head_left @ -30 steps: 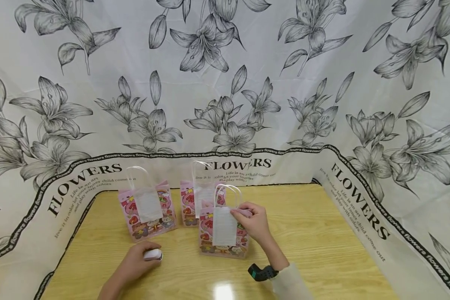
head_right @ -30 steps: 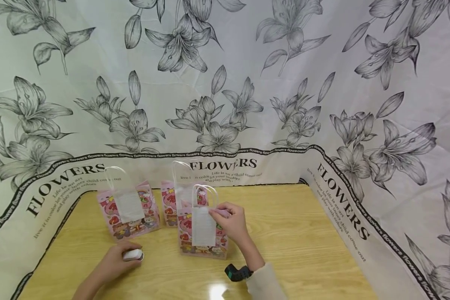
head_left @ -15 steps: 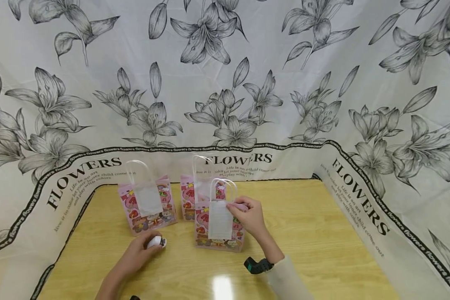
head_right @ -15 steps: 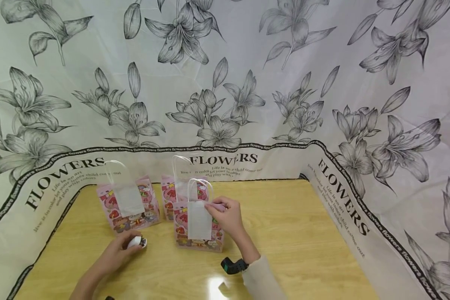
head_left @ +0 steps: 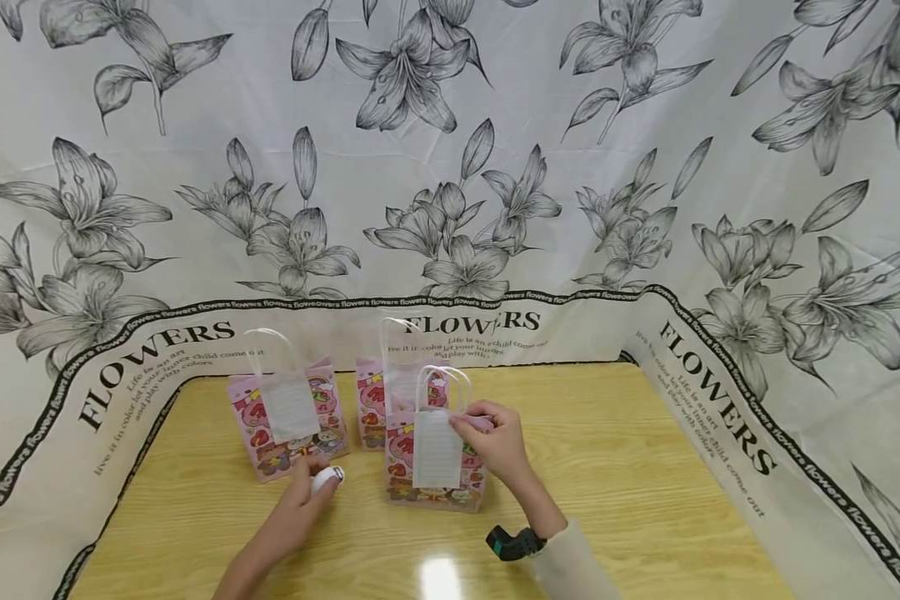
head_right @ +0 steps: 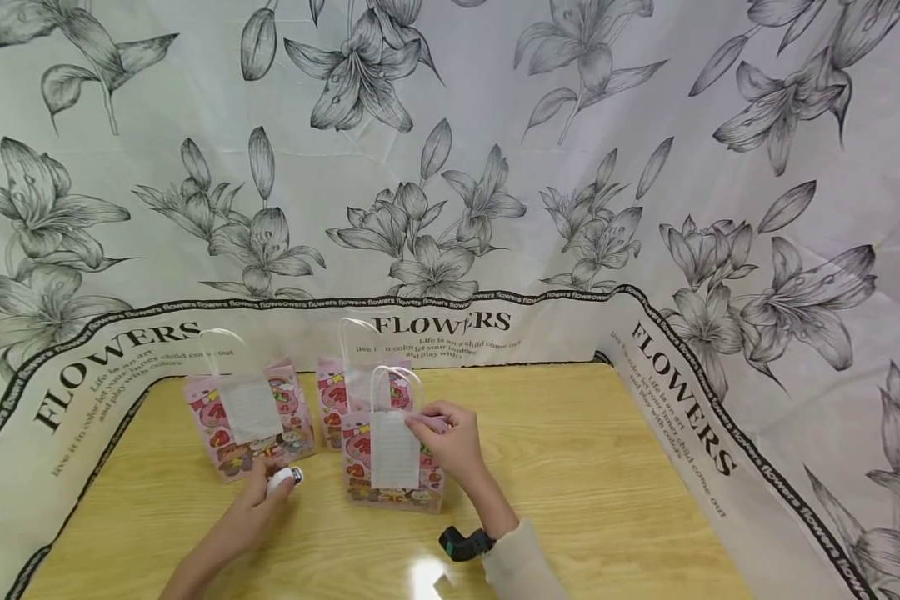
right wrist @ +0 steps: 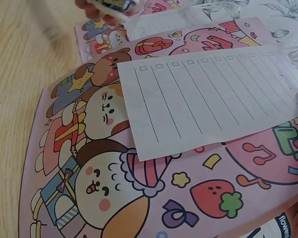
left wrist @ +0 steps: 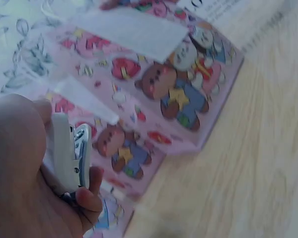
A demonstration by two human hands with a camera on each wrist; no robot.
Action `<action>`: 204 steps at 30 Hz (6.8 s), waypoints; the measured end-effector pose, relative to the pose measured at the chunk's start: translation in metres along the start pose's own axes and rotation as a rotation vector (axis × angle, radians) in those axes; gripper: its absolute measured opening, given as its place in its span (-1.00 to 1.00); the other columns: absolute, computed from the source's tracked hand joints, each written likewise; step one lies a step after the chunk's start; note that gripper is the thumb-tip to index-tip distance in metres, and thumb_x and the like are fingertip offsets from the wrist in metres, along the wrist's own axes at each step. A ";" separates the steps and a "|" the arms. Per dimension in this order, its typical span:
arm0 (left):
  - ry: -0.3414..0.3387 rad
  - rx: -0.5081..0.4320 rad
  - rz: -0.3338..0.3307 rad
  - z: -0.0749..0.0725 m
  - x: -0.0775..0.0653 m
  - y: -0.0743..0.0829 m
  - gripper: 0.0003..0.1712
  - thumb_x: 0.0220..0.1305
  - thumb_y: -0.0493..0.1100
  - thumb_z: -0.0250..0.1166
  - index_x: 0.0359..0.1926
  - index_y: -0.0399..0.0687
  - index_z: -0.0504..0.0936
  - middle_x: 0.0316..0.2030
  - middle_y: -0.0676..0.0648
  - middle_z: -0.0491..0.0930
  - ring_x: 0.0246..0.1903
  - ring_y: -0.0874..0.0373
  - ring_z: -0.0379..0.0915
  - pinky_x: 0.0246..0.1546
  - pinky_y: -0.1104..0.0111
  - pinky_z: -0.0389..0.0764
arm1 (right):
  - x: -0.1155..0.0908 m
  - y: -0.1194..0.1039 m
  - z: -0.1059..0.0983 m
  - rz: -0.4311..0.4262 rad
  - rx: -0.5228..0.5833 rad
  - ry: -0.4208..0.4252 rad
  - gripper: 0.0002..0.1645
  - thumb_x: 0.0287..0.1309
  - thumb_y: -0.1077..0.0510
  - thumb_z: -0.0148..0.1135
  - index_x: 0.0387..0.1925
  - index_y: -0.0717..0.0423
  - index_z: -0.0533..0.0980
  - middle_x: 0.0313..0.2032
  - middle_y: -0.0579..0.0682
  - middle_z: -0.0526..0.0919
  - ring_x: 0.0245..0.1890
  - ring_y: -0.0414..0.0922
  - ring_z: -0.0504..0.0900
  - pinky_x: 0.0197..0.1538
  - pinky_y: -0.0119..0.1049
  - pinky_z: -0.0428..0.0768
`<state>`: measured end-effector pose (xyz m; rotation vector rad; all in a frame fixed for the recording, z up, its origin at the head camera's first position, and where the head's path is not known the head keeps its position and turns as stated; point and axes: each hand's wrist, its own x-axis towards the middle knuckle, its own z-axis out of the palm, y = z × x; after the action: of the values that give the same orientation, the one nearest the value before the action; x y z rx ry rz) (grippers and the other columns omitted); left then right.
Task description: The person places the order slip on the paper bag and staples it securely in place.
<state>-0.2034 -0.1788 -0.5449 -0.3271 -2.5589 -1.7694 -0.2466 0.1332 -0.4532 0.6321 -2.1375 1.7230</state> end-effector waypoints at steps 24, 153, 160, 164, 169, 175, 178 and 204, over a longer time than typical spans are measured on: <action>0.144 -0.385 0.436 0.027 0.023 0.123 -0.08 -0.08 -0.60 0.41 0.35 -0.35 0.24 0.04 -0.42 0.42 -0.07 0.06 0.51 -0.04 0.37 0.57 | -0.001 0.003 -0.001 0.011 0.006 -0.037 -0.88 0.10 0.35 0.38 -0.50 0.26 0.60 -0.55 0.01 0.62 -0.65 -0.29 0.43 -0.61 -0.38 0.48; -0.150 0.311 0.825 0.043 0.100 0.116 -0.76 0.05 -0.11 0.51 -0.23 -0.04 0.74 -0.40 0.10 0.69 -0.57 0.37 0.39 -0.58 0.57 0.44 | 0.022 0.010 0.018 -0.573 -0.788 -0.266 -0.78 -0.06 0.00 0.37 -0.39 0.02 0.59 -0.65 -0.23 0.47 -0.69 -0.36 0.28 -0.64 -0.53 0.28; -0.124 0.400 0.769 0.040 0.096 0.120 -0.63 0.06 0.01 0.51 -0.14 -0.05 0.72 -0.32 0.08 0.69 -0.44 0.32 0.49 -0.07 0.21 0.56 | 0.022 -0.001 0.010 -0.444 -0.913 -0.387 -0.42 -0.02 -0.27 0.42 -0.09 0.03 0.60 -0.53 -0.20 0.56 -0.66 -0.36 0.35 -0.63 -0.51 0.32; -0.055 0.388 0.811 0.032 0.094 0.121 -0.58 -0.02 -0.04 0.56 -0.12 -0.09 0.72 -0.26 0.04 0.71 -0.29 0.25 0.58 0.19 -0.04 0.33 | 0.025 0.000 0.007 -0.444 -0.830 -0.400 -0.22 -0.11 -0.24 0.50 0.10 0.06 0.54 -0.43 -0.14 0.64 -0.63 -0.36 0.38 -0.60 -0.52 0.34; 0.047 0.261 0.855 0.021 0.090 0.122 -0.53 -0.07 -0.13 0.59 -0.09 -0.15 0.72 -0.14 -0.07 0.70 -0.15 0.10 0.57 -0.02 0.15 0.48 | 0.029 0.003 0.007 -0.477 -0.635 -0.321 -0.63 -0.05 0.06 0.54 -0.18 0.11 0.66 -0.41 -0.09 0.70 -0.65 -0.38 0.38 -0.55 -0.54 0.37; 0.151 0.134 0.813 0.009 0.076 0.114 -0.48 -0.16 -0.31 0.60 -0.08 -0.24 0.69 -0.15 -0.14 0.69 -0.19 0.02 0.59 -0.11 0.26 0.55 | 0.030 0.002 0.009 -0.418 -0.555 -0.283 -0.87 -0.05 0.16 0.52 -0.41 0.08 0.71 -0.47 -0.11 0.72 -0.67 -0.44 0.38 -0.58 -0.56 0.37; 0.217 0.115 0.738 0.001 0.066 0.110 -0.47 -0.20 -0.38 0.60 -0.10 -0.25 0.67 -0.20 -0.15 0.69 -0.17 0.03 0.59 -0.07 0.28 0.55 | 0.030 0.000 0.011 -0.368 -0.546 -0.283 -0.89 -0.04 0.17 0.51 -0.42 0.07 0.72 -0.48 -0.12 0.72 -0.68 -0.45 0.37 -0.60 -0.54 0.35; 0.206 -0.116 0.315 -0.019 0.007 0.039 -0.66 0.18 -0.46 0.34 -0.03 -0.29 0.48 -0.23 -0.15 0.59 -0.29 0.23 0.54 -0.28 0.44 0.57 | 0.035 -0.002 -0.031 -0.226 -0.491 -0.255 -0.93 -0.01 0.20 0.50 -0.47 0.06 0.71 -0.48 -0.15 0.71 -0.60 -0.41 0.54 -0.54 -0.45 0.52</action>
<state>-0.2057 -0.1824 -0.5010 -0.4905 -2.1346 -1.7347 -0.2755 0.1578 -0.4270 0.9362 -2.4210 0.9880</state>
